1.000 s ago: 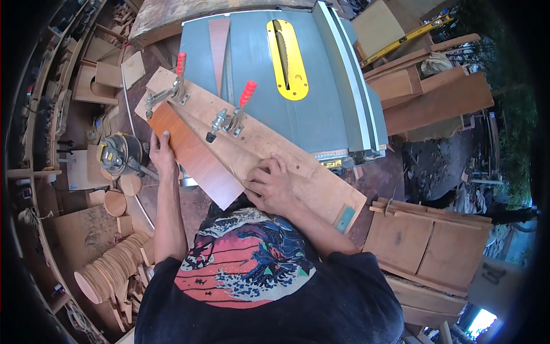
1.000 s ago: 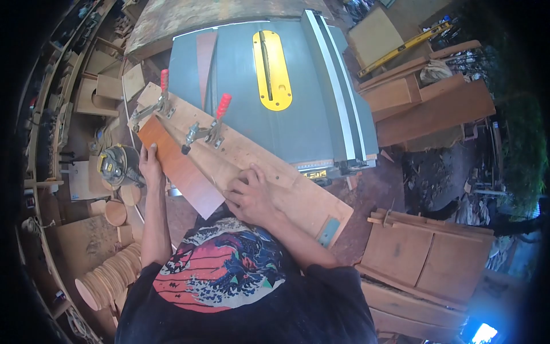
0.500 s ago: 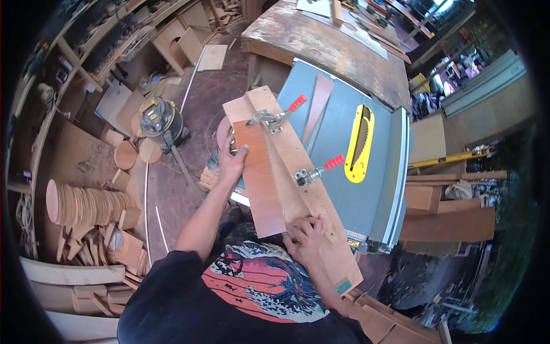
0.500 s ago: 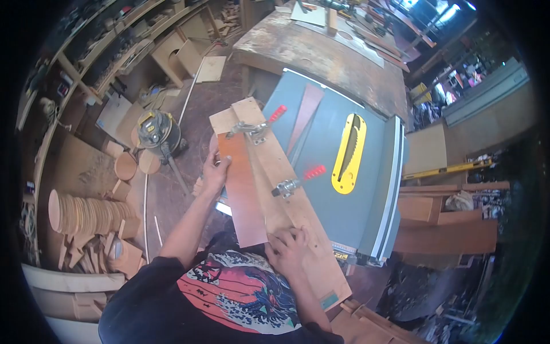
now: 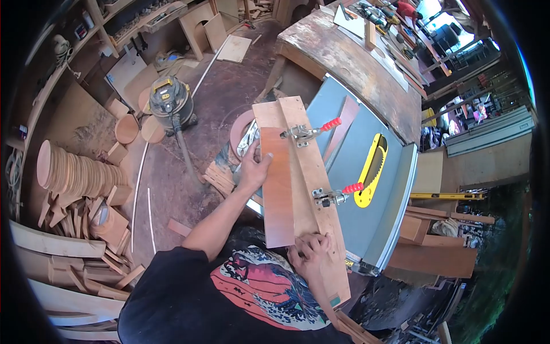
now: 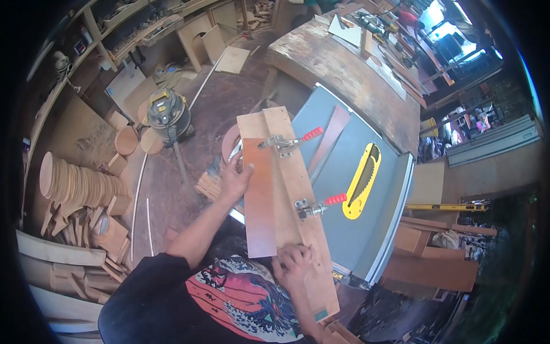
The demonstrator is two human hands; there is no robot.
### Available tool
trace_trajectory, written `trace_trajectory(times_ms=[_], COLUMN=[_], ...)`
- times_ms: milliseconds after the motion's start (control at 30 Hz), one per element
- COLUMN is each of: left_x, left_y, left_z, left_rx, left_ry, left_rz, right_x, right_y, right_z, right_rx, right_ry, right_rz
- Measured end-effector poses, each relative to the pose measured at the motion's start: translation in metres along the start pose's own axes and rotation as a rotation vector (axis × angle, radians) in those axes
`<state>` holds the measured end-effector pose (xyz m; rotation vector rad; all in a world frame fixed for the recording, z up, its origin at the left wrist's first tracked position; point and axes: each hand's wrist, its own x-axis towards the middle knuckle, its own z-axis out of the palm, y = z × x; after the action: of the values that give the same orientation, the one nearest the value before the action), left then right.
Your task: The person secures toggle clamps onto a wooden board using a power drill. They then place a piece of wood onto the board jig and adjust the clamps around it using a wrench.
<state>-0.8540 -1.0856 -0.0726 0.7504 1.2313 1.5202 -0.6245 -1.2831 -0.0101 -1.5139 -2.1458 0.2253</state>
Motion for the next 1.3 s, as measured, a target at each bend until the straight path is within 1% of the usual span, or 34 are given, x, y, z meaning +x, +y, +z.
trace_trajectory(times_ms=[67,167,367,467,567,667,867,967,1067,1100,1200,1233,1300], left_x=[0.003,0.002,-0.003,0.000,0.001,0.001,0.002,0.000,0.007,0.010,0.004,0.010,0.008], left_y=[-0.009,-0.009,0.002,-0.009,-0.013,-0.012,-0.017,-0.009,-0.027,-0.022,-0.001,-0.014,-0.002], left_z=[-0.002,-0.003,-0.001,-0.001,0.001,-0.004,-0.002,-0.001,-0.008,-0.008,-0.004,-0.009,-0.007], left_rx=[-0.015,0.099,0.075,0.021,-0.024,0.057,0.002,0.014,0.182,0.198,0.088,0.127,0.089], left_ry=[-0.001,0.028,0.027,0.029,0.055,0.014,0.033,0.032,0.026,0.034,0.004,-0.001,-0.010], left_rz=[0.014,0.042,0.020,0.047,0.030,0.013,0.024,0.012,0.032,0.066,-0.069,-0.068,-0.141], right_x=[0.001,0.001,0.004,0.005,0.004,0.002,0.003,0.004,0.004,0.004,0.003,0.002,0.000], right_y=[-0.001,-0.003,-0.008,-0.009,-0.009,-0.008,-0.009,-0.011,-0.012,-0.011,-0.010,-0.009,-0.007], right_z=[0.001,-0.001,-0.005,-0.004,-0.002,-0.001,-0.002,-0.005,-0.007,-0.006,-0.004,-0.003,-0.003], right_rx=[-0.017,0.005,0.039,0.052,0.057,0.056,0.053,0.058,0.040,0.033,0.026,0.026,0.027], right_ry=[-0.001,-0.007,-0.007,-0.002,0.006,0.007,0.007,0.000,0.010,0.016,0.038,0.038,0.035], right_rz=[-0.019,0.003,0.032,0.038,0.046,0.050,0.054,0.063,0.064,0.061,0.063,0.065,0.070])
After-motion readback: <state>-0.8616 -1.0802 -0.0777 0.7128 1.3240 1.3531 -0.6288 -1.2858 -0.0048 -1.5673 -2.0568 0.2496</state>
